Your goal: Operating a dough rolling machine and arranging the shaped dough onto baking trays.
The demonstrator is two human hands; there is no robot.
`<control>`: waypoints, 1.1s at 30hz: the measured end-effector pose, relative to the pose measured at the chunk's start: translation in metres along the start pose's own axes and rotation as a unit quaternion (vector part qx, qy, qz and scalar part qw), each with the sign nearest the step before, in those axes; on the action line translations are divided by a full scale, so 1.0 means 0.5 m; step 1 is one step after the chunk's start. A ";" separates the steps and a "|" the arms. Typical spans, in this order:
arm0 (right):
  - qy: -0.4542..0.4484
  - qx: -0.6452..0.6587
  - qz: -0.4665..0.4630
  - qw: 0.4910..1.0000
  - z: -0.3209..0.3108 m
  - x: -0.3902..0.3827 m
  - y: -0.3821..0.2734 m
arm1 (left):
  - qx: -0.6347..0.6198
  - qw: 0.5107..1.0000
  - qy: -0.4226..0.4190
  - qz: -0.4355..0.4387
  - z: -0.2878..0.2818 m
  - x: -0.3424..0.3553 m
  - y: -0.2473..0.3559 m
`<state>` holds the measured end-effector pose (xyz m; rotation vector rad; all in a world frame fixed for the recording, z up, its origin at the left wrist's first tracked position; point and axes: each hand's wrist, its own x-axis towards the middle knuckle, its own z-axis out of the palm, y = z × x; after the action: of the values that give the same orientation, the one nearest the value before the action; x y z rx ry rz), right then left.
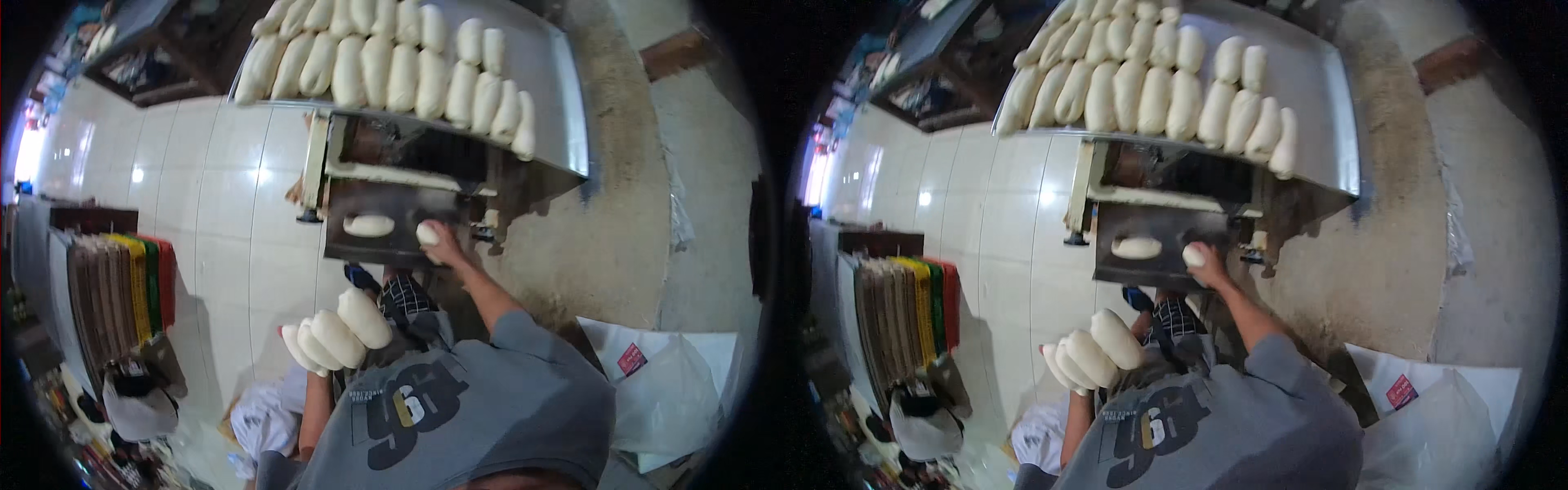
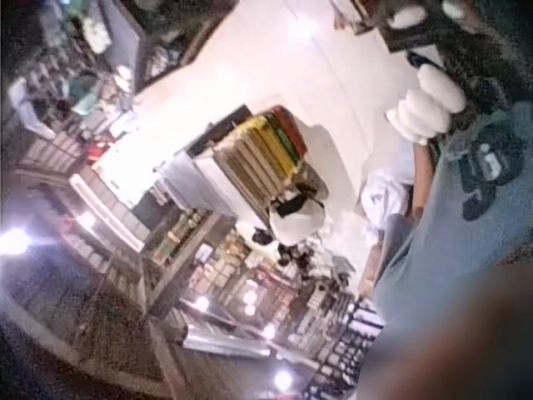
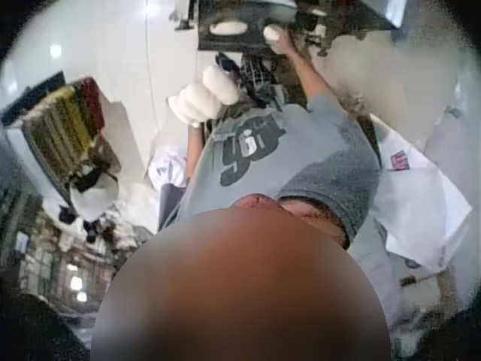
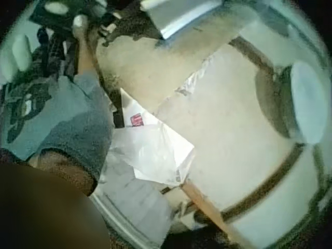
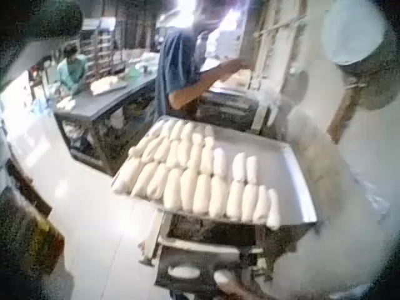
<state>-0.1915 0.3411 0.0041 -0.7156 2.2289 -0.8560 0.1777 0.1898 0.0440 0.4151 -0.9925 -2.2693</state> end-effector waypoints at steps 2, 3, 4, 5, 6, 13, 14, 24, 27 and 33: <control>-0.048 0.254 0.078 0.963 0.003 -0.059 -0.068 | 0.042 0.998 -0.042 0.031 0.002 0.041 -0.009; -0.091 0.392 0.148 0.903 -0.019 -0.109 -0.166 | 0.063 0.995 -0.053 0.052 0.021 0.055 -0.030; -0.060 0.493 0.177 0.850 -0.045 -0.159 -0.229 | 0.080 0.992 -0.074 0.069 0.045 0.088 -0.045; -0.035 0.588 0.203 0.782 -0.070 -0.202 -0.283 | 0.097 0.987 -0.093 0.087 0.053 0.113 -0.047; -0.043 0.607 0.096 0.788 -0.094 -0.235 -0.340 | -0.225 0.868 -0.360 0.259 0.123 0.233 -0.067; 0.326 0.440 -0.112 0.829 -0.452 -0.167 -0.510 | -0.219 0.947 -0.085 -0.218 0.689 0.587 0.254; 0.345 0.401 -0.156 0.834 -0.519 -0.127 -0.554 | -0.232 0.927 -0.145 -0.257 0.717 0.662 0.278; 0.492 0.230 -0.185 0.819 -0.611 0.010 -0.510 | 0.221 0.930 -0.015 0.293 0.678 0.825 0.344; 0.309 0.259 -0.171 0.899 -0.318 -0.012 -0.372 | 0.355 0.932 0.050 0.057 0.505 0.590 0.227; -0.055 0.036 -0.194 0.979 0.051 0.020 -0.242 | 0.521 0.730 0.040 -0.440 0.109 0.062 0.024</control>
<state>-0.1489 0.2472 0.0734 -1.1566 1.9790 -1.0484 0.1318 0.1931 0.0880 1.7462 -2.3518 -2.0627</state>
